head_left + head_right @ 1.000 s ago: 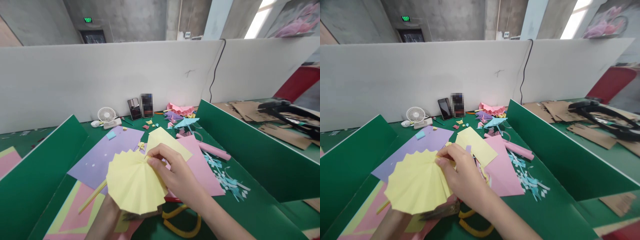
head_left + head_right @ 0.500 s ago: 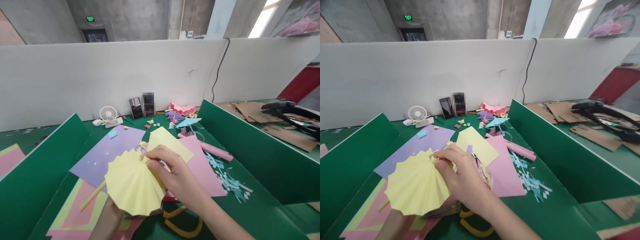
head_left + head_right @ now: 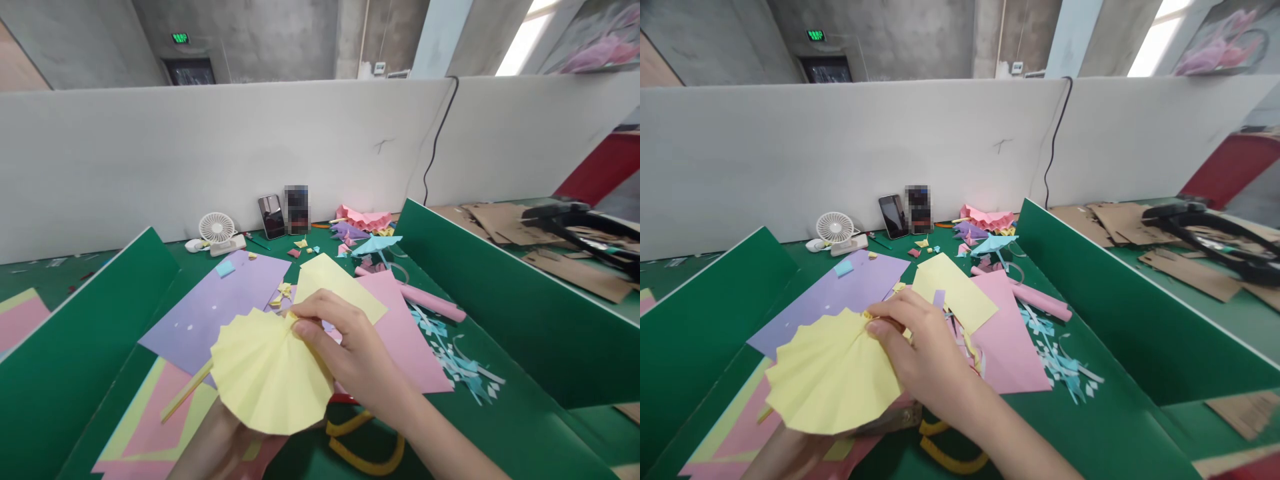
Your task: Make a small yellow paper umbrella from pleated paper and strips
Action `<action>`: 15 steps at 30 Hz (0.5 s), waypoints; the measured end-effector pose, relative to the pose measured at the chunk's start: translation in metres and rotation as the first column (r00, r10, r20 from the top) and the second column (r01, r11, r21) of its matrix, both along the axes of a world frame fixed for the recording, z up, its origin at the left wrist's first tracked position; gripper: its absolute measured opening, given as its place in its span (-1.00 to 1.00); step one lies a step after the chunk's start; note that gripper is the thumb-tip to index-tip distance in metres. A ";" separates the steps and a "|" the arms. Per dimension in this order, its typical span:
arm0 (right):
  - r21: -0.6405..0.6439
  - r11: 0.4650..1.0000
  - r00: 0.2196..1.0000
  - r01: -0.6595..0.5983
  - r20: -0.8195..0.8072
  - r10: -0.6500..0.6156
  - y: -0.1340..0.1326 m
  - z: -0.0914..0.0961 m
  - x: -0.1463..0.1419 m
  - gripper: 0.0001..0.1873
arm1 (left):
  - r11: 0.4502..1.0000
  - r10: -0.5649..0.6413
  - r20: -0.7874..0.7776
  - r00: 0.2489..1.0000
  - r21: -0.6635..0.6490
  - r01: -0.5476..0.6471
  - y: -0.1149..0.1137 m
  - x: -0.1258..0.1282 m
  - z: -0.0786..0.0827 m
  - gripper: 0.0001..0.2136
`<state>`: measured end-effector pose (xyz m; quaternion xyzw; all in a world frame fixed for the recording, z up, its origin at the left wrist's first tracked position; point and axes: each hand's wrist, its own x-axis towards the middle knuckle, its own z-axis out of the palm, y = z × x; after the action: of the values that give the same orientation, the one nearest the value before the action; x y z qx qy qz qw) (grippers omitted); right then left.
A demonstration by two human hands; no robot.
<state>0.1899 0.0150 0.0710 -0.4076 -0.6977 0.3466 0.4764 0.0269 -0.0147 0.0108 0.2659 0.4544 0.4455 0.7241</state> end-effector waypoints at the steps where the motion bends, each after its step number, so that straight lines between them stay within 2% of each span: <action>1: 0.000 1.000 1.000 0.000 -0.002 0.000 0.000 0.000 0.000 -0.83 | 0.999 -0.008 0.049 0.999 -0.034 0.010 0.000 0.000 0.001 -0.40; 4: -0.008 1.000 1.000 -0.004 -0.006 0.004 0.000 0.000 0.000 -0.87 | 0.994 -0.012 0.160 0.987 -0.105 0.030 -0.001 -0.002 0.002 -0.40; 7: -0.033 0.999 1.000 -0.016 0.002 0.016 0.000 0.000 0.001 -0.90 | 0.990 -0.008 0.174 0.985 -0.136 0.032 -0.002 -0.003 0.002 -0.48; 10: -0.061 0.998 1.000 -0.025 0.010 0.025 0.002 -0.001 0.001 -0.90 | 0.997 -0.012 0.079 0.997 -0.081 0.018 -0.002 -0.003 0.001 -0.47; 15: -0.121 0.991 0.998 0.065 -0.005 -0.066 0.002 -0.001 -0.001 -0.87 | 0.996 0.055 -0.172 0.984 0.074 -0.043 0.001 0.002 -0.009 -0.30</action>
<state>0.1889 0.0172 0.0699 -0.4566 -0.6596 0.3743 0.4651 0.0287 -0.0133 0.0016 0.3176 0.5062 0.4542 0.6607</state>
